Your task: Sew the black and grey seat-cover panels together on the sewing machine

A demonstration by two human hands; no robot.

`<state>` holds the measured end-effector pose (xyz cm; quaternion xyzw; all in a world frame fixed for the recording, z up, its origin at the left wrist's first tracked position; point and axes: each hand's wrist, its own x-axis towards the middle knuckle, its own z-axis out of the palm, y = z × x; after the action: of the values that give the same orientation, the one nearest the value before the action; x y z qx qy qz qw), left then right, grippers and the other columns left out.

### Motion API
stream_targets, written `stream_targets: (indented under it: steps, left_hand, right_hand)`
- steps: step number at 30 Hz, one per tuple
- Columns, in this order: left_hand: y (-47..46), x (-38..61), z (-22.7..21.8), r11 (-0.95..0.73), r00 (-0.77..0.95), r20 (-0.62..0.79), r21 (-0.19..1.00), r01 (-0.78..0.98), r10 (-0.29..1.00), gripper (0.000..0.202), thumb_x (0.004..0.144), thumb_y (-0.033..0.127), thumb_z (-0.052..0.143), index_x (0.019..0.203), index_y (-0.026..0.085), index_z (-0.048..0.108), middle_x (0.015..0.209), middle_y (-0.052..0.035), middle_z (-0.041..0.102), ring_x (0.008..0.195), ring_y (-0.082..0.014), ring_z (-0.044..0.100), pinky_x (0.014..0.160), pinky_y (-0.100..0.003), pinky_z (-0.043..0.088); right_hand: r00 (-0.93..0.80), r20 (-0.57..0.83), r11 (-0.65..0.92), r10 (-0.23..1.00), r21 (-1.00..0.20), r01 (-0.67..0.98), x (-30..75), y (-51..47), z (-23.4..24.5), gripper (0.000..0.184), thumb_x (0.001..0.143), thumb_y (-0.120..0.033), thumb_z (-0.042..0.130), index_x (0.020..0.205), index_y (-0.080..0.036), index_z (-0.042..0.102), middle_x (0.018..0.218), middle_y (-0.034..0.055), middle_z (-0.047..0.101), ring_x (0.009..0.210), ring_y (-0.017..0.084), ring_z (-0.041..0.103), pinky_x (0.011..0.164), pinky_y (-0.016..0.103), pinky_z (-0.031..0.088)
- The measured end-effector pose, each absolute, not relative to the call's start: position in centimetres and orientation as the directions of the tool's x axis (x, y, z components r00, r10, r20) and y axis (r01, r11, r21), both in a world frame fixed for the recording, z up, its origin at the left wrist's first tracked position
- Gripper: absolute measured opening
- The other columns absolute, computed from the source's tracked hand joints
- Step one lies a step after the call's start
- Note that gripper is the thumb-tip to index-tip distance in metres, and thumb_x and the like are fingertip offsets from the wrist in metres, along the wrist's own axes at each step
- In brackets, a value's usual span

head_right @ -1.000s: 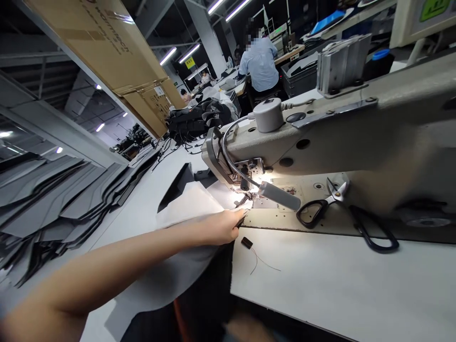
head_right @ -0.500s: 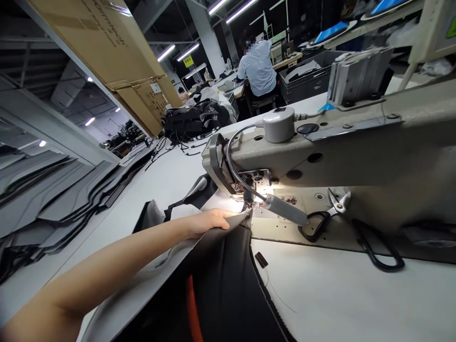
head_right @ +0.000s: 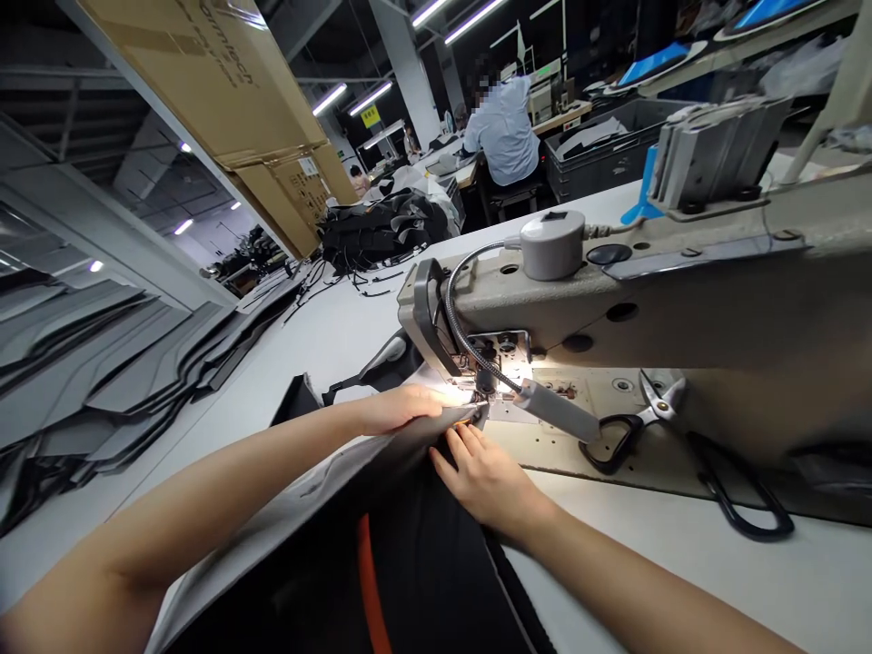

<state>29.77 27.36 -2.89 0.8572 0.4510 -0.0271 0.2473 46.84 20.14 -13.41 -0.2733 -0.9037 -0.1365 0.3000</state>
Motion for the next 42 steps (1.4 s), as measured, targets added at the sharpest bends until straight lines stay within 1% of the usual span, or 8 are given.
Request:
stream_targets:
  steps: [4, 12, 16, 21, 27, 32, 38, 42]
  left_hand:
    - [29.5, 27.4, -1.2, -0.298, 0.349, -0.417, 0.184, 0.937, 0.839, 0.035, 0.089, 0.034, 0.034, 0.106, 0.015, 0.058, 0.094, -0.0079, 0.064, 0.082, -0.0189, 0.059, 0.069, -0.027, 0.044]
    - [28.1, 23.5, -0.7, -0.239, 0.112, -0.699, -0.088, 0.967, 0.706, 0.044, 0.071, 0.057, 0.060, 0.090, 0.017, 0.063, 0.085, -0.0042, 0.065, 0.071, -0.0191, 0.060, 0.058, -0.024, 0.045]
    - [29.7, 26.7, -0.2, -0.271, 0.038, -0.590, -0.310, 0.911, 0.806, 0.021, 0.077, 0.033, 0.060, 0.078, 0.012, 0.064, 0.081, -0.0124, 0.065, 0.077, -0.0258, 0.061, 0.066, -0.032, 0.046]
    - [33.1, 30.4, 0.3, -0.311, 0.118, -0.398, -0.468, 0.827, 0.910, 0.016, 0.080, 0.013, 0.056, 0.093, 0.010, 0.066, 0.098, -0.0149, 0.064, 0.099, -0.0272, 0.057, 0.083, -0.035, 0.043]
    - [29.3, 30.5, -0.1, -0.323, 0.200, -0.277, -0.533, 0.782, 0.940, 0.034, 0.079, 0.005, 0.052, 0.113, 0.006, 0.058, 0.105, -0.0187, 0.061, 0.096, -0.0293, 0.057, 0.078, -0.037, 0.045]
    - [21.1, 31.0, -0.7, -0.592, 0.630, -0.103, -0.486, 0.643, 0.769, 0.050, 0.092, 0.030, 0.041, 0.139, 0.016, 0.035, 0.132, -0.0150, 0.045, 0.108, -0.0275, 0.048, 0.083, -0.039, 0.041]
    - [19.1, 30.2, -3.3, -0.632, 0.696, -0.136, -0.565, 0.530, 0.705, 0.051, 0.091, 0.028, 0.041, 0.139, 0.011, 0.036, 0.130, -0.0124, 0.049, 0.114, -0.0270, 0.043, 0.092, -0.041, 0.037]
    - [22.6, 28.8, -3.7, -0.603, 0.764, -0.070, -0.662, 0.445, 0.641, 0.041, 0.093, 0.016, 0.033, 0.132, 0.008, 0.045, 0.132, -0.0135, 0.049, 0.120, -0.0253, 0.040, 0.096, -0.039, 0.034]
  right_hand:
    - [-0.666, 0.594, 0.822, 0.451, 0.014, 0.570, 47.1, 19.3, -13.1, 0.013, 0.074, -0.010, 0.055, 0.081, -0.015, 0.064, 0.089, 0.0121, 0.063, 0.097, 0.025, 0.058, 0.088, 0.040, 0.047]
    - [-0.779, 0.431, 0.871, 0.455, -0.399, 0.287, 47.4, 17.8, -12.2, 0.024, 0.080, -0.020, 0.051, 0.098, -0.019, 0.066, 0.103, 0.0122, 0.063, 0.105, 0.026, 0.053, 0.099, 0.048, 0.035]
    - [-0.826, 0.366, 0.863, 0.430, -0.435, 0.257, 46.2, 20.4, -12.0, 0.020, 0.078, -0.011, 0.049, 0.081, -0.016, 0.067, 0.076, 0.0073, 0.066, 0.077, 0.020, 0.061, 0.079, 0.035, 0.048]
    - [-0.799, 0.429, 0.853, 0.422, -0.486, 0.190, 49.3, 21.9, -11.8, 0.027, 0.087, -0.019, 0.046, 0.107, -0.022, 0.064, 0.102, 0.0024, 0.068, 0.089, 0.014, 0.064, 0.077, 0.022, 0.049]
    - [-0.720, 0.575, 0.919, 0.389, -0.188, 0.347, 52.1, 19.2, -15.0, 0.039, 0.088, -0.006, 0.038, 0.120, -0.019, 0.058, 0.128, 0.0083, 0.056, 0.122, 0.021, 0.047, 0.103, 0.038, 0.039]
    - [-0.634, 0.656, 0.794, 0.409, 0.087, 0.602, 50.5, 19.8, -14.4, 0.033, 0.081, -0.004, 0.042, 0.107, -0.004, 0.062, 0.113, 0.0197, 0.062, 0.104, 0.028, 0.059, 0.086, 0.039, 0.050]
    - [-0.642, 0.606, 0.795, 0.470, 0.025, 0.606, 49.1, 21.8, -13.8, 0.021, 0.079, -0.007, 0.047, 0.090, -0.013, 0.065, 0.078, 0.0084, 0.065, 0.071, 0.018, 0.061, 0.064, 0.028, 0.050]
    - [-0.629, 0.633, 0.814, 0.451, -0.003, 0.581, 48.8, 21.7, -15.1, 0.031, 0.082, -0.008, 0.045, 0.107, -0.016, 0.061, 0.093, 0.0060, 0.068, 0.086, 0.016, 0.063, 0.075, 0.026, 0.050]
